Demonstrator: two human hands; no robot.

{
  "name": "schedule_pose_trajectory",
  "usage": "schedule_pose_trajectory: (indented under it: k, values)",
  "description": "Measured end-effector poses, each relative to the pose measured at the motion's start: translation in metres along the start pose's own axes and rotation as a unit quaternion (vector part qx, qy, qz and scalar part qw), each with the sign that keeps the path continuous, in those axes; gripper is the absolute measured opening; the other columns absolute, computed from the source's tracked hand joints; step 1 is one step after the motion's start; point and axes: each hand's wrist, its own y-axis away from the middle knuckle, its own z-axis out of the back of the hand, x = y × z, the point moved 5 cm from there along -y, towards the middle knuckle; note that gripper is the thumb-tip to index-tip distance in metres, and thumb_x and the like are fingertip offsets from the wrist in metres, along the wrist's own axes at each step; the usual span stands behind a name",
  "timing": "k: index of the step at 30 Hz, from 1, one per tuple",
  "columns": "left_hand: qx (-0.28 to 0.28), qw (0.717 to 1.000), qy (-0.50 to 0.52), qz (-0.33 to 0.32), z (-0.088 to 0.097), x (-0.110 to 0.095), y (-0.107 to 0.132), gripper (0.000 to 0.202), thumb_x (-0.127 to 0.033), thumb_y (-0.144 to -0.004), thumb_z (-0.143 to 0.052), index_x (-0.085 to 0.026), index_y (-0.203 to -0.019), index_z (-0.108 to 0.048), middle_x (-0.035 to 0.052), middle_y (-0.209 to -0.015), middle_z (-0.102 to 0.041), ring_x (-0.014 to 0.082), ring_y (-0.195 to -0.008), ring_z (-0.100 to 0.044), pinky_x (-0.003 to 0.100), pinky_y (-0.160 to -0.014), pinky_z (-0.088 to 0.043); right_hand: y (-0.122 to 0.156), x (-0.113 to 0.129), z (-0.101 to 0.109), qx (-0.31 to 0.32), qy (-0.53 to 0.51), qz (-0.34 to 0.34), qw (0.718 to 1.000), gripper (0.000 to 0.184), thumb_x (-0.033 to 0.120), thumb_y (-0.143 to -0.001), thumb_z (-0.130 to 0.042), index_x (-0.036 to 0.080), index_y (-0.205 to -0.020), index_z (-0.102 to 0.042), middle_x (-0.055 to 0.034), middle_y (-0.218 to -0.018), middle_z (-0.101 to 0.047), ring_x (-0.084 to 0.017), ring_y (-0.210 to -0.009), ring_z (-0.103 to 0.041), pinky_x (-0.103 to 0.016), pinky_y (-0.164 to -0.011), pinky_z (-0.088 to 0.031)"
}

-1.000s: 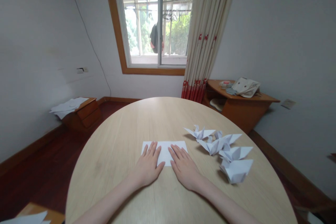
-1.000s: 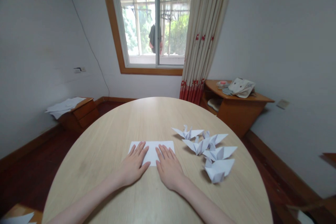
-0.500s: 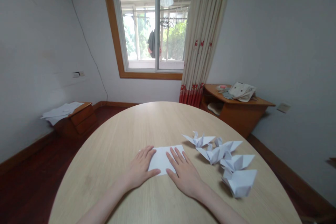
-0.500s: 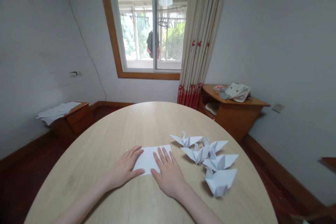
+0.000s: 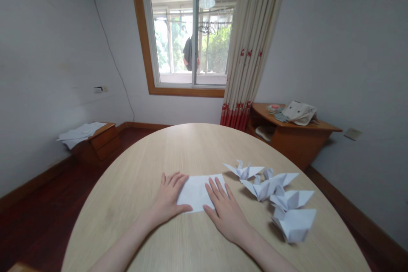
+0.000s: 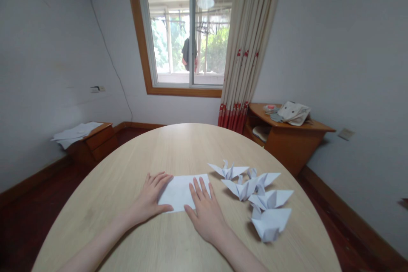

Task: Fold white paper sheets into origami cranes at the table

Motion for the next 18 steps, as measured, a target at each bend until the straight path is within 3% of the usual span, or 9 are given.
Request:
schedule_pose_trajectory:
  k: [5,7,10,13,18]
  values:
    - [-0.063,0.997,-0.011,-0.034,0.008,-0.005,0.003,0.083,-0.053,-0.067,-0.077,-0.019,-0.135,-0.044,0.0158,-0.126,-0.054,0.0371,-0.122,-0.045,0.070,-0.106,-0.017,0.000,0.006,0.007,-0.020,0.016,0.020,0.999,0.056,0.036,-0.098,-0.038,0.014,-0.148,-0.028,-0.0105,-0.156,-0.023,-0.028,-0.145,-0.011,-0.056,-0.115,-0.017]
    - [-0.096,0.994,0.014,-0.045,0.012,-0.007,0.005,0.074,-0.048,-0.072,-0.075,-0.019,-0.134,-0.046,0.0145,-0.122,-0.054,0.0336,-0.115,-0.048,0.062,-0.104,-0.030,0.000,0.008,0.009,-0.030,0.024,0.023,0.999,0.056,0.034,-0.098,-0.036,0.012,-0.149,-0.026,-0.0109,-0.156,-0.020,-0.028,-0.145,-0.008,-0.056,-0.115,-0.017]
    - [-0.150,0.986,0.055,-0.058,0.017,-0.009,0.009,0.045,-0.032,-0.087,-0.063,-0.022,-0.129,-0.050,0.0111,-0.114,-0.054,0.0266,-0.105,-0.051,0.045,-0.092,-0.047,0.000,0.010,0.011,-0.060,0.038,0.034,0.997,0.057,0.029,-0.098,-0.037,0.012,-0.150,-0.021,-0.0110,-0.157,-0.017,-0.028,-0.146,-0.004,-0.058,-0.114,-0.017]
    - [-0.199,0.976,0.070,-0.063,0.025,-0.013,0.012,0.031,-0.020,-0.094,-0.051,-0.025,-0.124,-0.055,0.0078,-0.105,-0.056,0.0230,-0.098,-0.053,0.038,-0.085,-0.049,0.001,0.012,0.014,-0.093,0.048,0.052,0.993,0.062,0.025,-0.097,-0.037,0.015,-0.152,-0.012,-0.0110,-0.157,-0.015,-0.028,-0.146,-0.003,-0.059,-0.114,-0.017]
    - [-0.239,0.962,0.087,-0.101,0.043,-0.024,0.017,0.035,-0.013,-0.094,-0.047,-0.027,-0.126,-0.053,0.0052,-0.097,-0.061,0.0208,-0.090,-0.054,0.033,-0.077,-0.048,0.002,0.018,0.019,-0.124,0.067,0.063,0.988,0.068,0.019,-0.096,-0.036,0.016,-0.152,0.002,-0.0107,-0.158,-0.013,-0.030,-0.145,-0.005,-0.060,-0.112,-0.018]
